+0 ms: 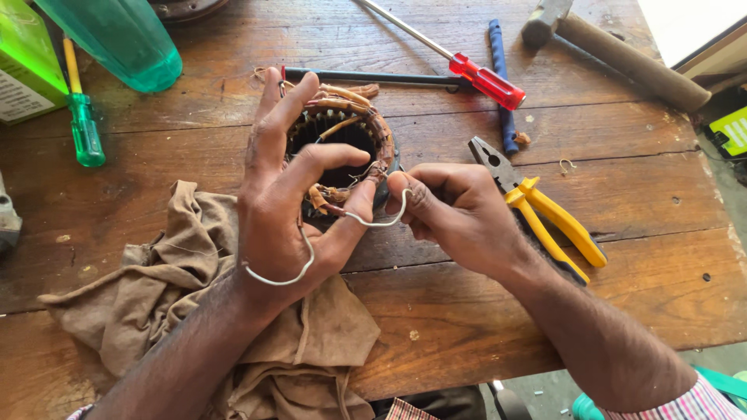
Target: The person works on an electric motor stator on a wooden workbench, using a screwdriver to pry at the windings, then uses pliers and their hands to pull, route and press wire through the stator slots, turning the stator as they work. They continue threading and seating wire around the stator throughout the clip.
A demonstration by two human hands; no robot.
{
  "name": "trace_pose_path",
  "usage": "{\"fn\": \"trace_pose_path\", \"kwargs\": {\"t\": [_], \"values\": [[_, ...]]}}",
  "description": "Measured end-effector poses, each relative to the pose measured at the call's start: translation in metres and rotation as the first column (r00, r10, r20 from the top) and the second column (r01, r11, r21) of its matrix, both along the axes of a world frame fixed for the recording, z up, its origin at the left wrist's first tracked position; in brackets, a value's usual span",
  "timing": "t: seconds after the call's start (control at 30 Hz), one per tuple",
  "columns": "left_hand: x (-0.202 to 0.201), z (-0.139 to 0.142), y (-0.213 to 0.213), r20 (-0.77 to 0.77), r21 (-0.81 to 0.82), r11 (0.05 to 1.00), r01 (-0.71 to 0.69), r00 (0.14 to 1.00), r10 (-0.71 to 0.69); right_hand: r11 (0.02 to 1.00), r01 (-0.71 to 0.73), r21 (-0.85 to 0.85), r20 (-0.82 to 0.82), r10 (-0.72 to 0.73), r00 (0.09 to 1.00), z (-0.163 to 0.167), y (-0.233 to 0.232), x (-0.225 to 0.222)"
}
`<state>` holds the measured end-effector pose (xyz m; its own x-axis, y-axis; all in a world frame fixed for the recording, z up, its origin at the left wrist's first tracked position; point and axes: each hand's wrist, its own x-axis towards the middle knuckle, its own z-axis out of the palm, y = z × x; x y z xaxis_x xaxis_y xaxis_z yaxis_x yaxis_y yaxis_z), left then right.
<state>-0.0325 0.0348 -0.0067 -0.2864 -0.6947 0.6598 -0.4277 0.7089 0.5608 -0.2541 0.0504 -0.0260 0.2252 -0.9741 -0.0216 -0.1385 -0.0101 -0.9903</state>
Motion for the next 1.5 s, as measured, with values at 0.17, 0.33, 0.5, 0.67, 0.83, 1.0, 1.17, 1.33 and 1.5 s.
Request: {"fn": "trace_pose_path", "kwargs": {"t": [0.17, 0.33, 0.5, 0.67, 0.83, 1.0, 1.17, 1.33, 1.5], "values": [[0.001, -0.002, -0.001, 0.029, -0.036, 0.999, 0.003, 1.0, -0.001, 0.986, -0.004, 0.169, 0.1, -0.014, 0.995, 0.011, 0.002, 0.001], [0.002, -0.007, -0.003, 0.026, -0.048, 0.999, 0.024, 0.999, -0.023, 0.94, -0.089, 0.329, 0.305, -0.017, 0.952, 0.015, 0.002, -0.004], [0.004, -0.009, -0.004, 0.028, -0.031, 0.998, 0.047, 0.999, -0.046, 0.898, -0.176, 0.402, 0.454, -0.029, 0.89, 0.018, -0.002, -0.009], [0.006, -0.007, -0.005, 0.06, -0.029, 0.998, 0.053, 0.997, -0.051, 0.997, -0.079, 0.019, -0.001, 0.079, 0.997, 0.032, 0.001, -0.005], [0.005, -0.008, -0.003, 0.037, -0.024, 0.999, 0.034, 0.999, -0.033, 0.65, -0.132, -0.749, -0.481, -0.395, 0.783, 0.037, 0.013, 0.011], [0.003, -0.01, -0.001, 0.013, -0.022, 0.999, 0.023, 1.0, -0.023, 0.495, -0.183, -0.849, -0.476, -0.568, 0.671, 0.035, 0.009, 0.015], [0.002, -0.009, -0.001, 0.019, -0.042, 0.999, 0.013, 1.0, -0.012, 0.616, -0.134, -0.776, -0.507, -0.483, 0.714, 0.032, 0.006, 0.01], [0.004, -0.008, -0.002, 0.059, -0.067, 0.997, 0.025, 0.998, -0.021, 0.642, -0.173, -0.747, -0.553, -0.455, 0.698, 0.028, 0.004, 0.002], [0.007, -0.008, -0.004, 0.093, -0.055, 0.996, 0.065, 0.994, -0.059, 0.563, -0.317, -0.763, -0.594, -0.418, 0.687, 0.023, -0.001, -0.002]]}}
